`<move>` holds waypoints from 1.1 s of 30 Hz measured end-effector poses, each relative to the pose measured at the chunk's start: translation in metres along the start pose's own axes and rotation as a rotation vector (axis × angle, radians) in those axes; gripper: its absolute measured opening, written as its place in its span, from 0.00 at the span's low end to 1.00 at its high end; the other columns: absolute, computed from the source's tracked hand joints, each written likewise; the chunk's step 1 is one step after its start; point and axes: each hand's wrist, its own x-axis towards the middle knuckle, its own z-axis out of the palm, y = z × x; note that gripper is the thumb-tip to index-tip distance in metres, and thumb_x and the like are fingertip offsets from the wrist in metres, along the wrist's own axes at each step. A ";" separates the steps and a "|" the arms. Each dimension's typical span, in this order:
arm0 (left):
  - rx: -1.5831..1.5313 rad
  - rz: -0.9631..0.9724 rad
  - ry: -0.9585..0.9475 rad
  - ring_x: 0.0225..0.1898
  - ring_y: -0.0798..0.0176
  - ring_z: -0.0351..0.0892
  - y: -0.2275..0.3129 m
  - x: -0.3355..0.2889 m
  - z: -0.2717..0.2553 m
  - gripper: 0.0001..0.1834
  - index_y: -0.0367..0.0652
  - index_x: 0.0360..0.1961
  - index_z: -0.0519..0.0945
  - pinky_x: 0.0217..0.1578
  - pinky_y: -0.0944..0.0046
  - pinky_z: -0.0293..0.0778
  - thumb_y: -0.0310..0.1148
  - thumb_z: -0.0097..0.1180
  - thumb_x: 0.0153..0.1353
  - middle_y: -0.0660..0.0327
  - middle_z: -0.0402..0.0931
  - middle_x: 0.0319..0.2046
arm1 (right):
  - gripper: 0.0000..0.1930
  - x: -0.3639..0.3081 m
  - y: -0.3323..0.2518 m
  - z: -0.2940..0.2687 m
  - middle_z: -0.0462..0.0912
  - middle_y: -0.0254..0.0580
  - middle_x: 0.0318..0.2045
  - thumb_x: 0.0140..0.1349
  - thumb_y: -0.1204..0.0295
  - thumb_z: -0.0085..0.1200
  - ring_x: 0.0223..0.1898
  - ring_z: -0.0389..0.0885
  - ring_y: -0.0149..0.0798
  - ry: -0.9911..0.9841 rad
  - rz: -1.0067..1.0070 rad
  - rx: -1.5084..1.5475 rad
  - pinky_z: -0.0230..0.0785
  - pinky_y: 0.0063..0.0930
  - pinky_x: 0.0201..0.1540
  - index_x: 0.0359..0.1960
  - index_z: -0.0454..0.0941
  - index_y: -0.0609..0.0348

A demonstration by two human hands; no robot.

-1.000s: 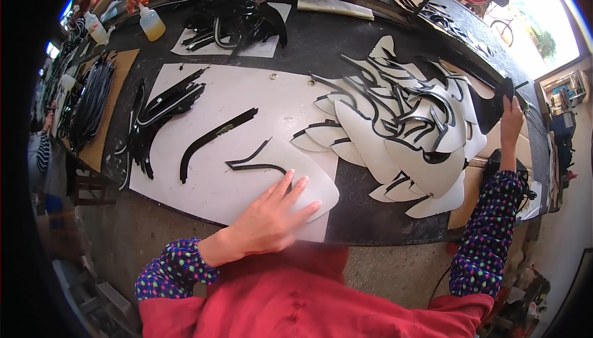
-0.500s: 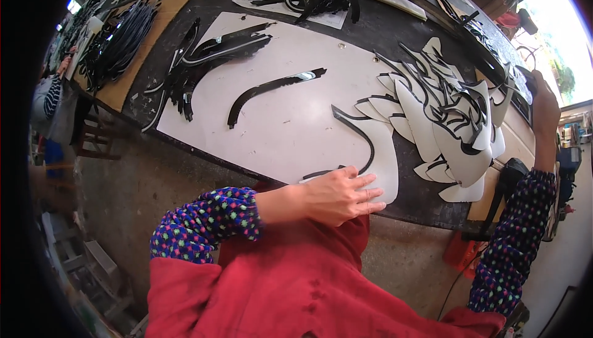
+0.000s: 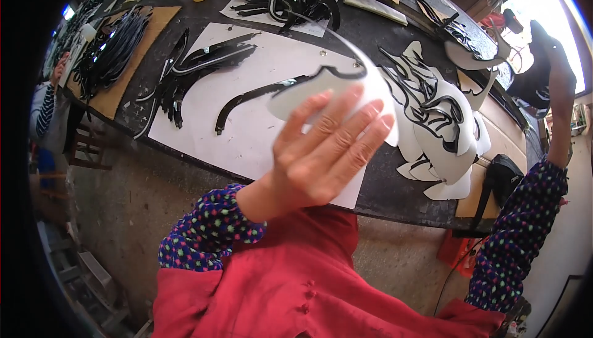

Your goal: Organizing and inspecting various precut shoe upper components on a manufacturing workstation.

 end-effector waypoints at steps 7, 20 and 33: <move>-0.359 -0.192 -0.679 0.64 0.52 0.64 0.027 -0.029 0.094 0.23 0.47 0.55 0.76 0.61 0.49 0.56 0.27 0.52 0.55 0.57 0.69 0.59 | 0.14 -0.093 -0.127 0.001 0.83 0.46 0.42 0.66 0.79 0.46 0.43 0.84 0.37 -0.062 -0.054 0.169 0.75 0.30 0.42 0.52 0.75 0.56; -0.241 -0.155 -0.601 0.66 0.47 0.58 -0.037 -0.020 0.222 0.20 0.52 0.57 0.74 0.58 0.41 0.56 0.43 0.44 0.68 0.51 0.64 0.62 | 0.12 -0.104 -0.085 -0.043 0.84 0.38 0.44 0.66 0.77 0.49 0.43 0.83 0.33 0.335 -0.037 -0.073 0.74 0.23 0.47 0.50 0.78 0.59; 0.154 -0.387 -0.504 0.54 0.58 0.73 -0.125 -0.092 0.031 0.12 0.43 0.45 0.80 0.55 0.54 0.64 0.30 0.53 0.61 0.58 0.78 0.48 | 0.11 -0.122 -0.207 0.029 0.81 0.35 0.40 0.65 0.77 0.51 0.42 0.77 0.25 -0.154 0.219 0.823 0.67 0.18 0.48 0.48 0.76 0.65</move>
